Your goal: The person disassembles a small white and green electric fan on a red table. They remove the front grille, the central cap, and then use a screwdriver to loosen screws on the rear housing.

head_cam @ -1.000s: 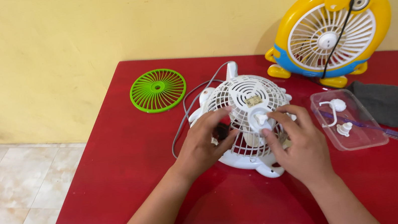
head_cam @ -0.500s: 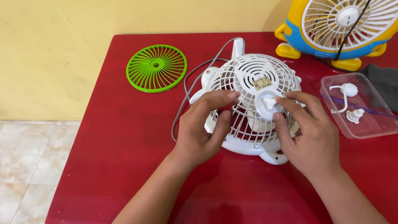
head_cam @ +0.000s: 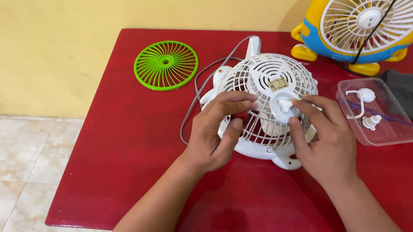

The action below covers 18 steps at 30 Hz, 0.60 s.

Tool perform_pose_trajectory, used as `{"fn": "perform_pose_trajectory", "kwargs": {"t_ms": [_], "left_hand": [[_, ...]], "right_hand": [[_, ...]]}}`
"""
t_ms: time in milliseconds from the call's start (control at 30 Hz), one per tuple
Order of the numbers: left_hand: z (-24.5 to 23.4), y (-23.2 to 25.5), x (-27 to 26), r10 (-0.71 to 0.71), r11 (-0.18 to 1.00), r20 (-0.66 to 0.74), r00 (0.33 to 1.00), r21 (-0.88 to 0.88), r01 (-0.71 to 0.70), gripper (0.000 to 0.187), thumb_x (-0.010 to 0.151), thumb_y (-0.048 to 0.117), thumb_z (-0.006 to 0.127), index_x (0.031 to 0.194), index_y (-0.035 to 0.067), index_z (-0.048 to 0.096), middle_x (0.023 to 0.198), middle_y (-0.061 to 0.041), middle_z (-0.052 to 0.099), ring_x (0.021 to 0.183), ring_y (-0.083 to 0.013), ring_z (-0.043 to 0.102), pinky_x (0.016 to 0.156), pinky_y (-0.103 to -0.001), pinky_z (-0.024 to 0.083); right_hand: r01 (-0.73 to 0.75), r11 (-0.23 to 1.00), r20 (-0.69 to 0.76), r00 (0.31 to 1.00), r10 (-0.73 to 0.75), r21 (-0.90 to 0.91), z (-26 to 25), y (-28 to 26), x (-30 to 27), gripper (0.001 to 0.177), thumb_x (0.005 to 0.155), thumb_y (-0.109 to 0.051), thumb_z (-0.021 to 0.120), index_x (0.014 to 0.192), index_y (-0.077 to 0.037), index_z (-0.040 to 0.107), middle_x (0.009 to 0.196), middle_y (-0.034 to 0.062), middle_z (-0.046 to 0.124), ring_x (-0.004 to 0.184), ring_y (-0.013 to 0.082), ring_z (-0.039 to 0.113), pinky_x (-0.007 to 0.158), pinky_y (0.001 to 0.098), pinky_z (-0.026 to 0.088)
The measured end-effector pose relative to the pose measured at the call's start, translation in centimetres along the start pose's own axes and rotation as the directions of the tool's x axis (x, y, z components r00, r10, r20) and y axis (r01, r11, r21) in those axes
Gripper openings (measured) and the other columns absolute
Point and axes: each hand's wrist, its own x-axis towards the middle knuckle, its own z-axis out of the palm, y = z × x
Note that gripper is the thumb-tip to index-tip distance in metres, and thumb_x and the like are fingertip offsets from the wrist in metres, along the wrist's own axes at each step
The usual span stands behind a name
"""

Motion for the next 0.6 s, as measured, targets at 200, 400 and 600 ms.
{"fn": "perform_pose_trajectory", "kwargs": {"t_ms": [200, 400, 600], "left_hand": [[0.0, -0.2, 0.5, -0.034, 0.997, 0.014, 0.999, 0.065, 0.033, 0.022, 0.100, 0.003, 0.072, 0.119, 0.001, 0.061, 0.116, -0.011, 0.072, 0.101, -0.0177, 0.074, 0.087, -0.030, 0.063], [0.1, 0.2, 0.7, 0.007, 0.941, -0.042, 0.999, 0.340, 0.008, 0.030, 0.087, 0.014, 0.088, 0.100, 0.005, 0.062, 0.086, -0.006, 0.058, 0.070, -0.0169, 0.059, 0.060, -0.032, 0.051], [1.2, 0.5, -0.1, -0.218, 0.971, 0.099, 0.971, 0.123, 0.206, 0.026, 0.104, 0.025, 0.067, 0.113, 0.005, 0.054, 0.096, -0.007, 0.061, 0.083, -0.0177, 0.062, 0.072, -0.034, 0.054]], "right_hand": [[0.064, 0.990, 0.017, 0.998, -0.063, -0.124, -0.1, 0.7, 0.0, 0.029, 0.091, -0.013, 0.078, 0.119, -0.010, 0.076, 0.126, 0.0061, 0.069, 0.101, 0.0281, 0.055, 0.090, 0.0393, 0.047], [0.103, 0.992, -0.007, 0.995, -0.104, -0.071, 0.2, 0.9, 0.0, 0.031, 0.091, -0.010, 0.076, 0.122, -0.009, 0.073, 0.135, 0.0093, 0.063, 0.118, 0.0330, 0.053, 0.100, 0.0418, 0.046], [0.168, 0.985, 0.091, 0.981, -0.171, 0.039, 0.2, 0.7, 0.3, 0.038, 0.093, -0.009, 0.069, 0.131, -0.007, 0.065, 0.145, 0.0120, 0.058, 0.136, 0.0347, 0.052, 0.114, 0.0484, 0.041]]}}
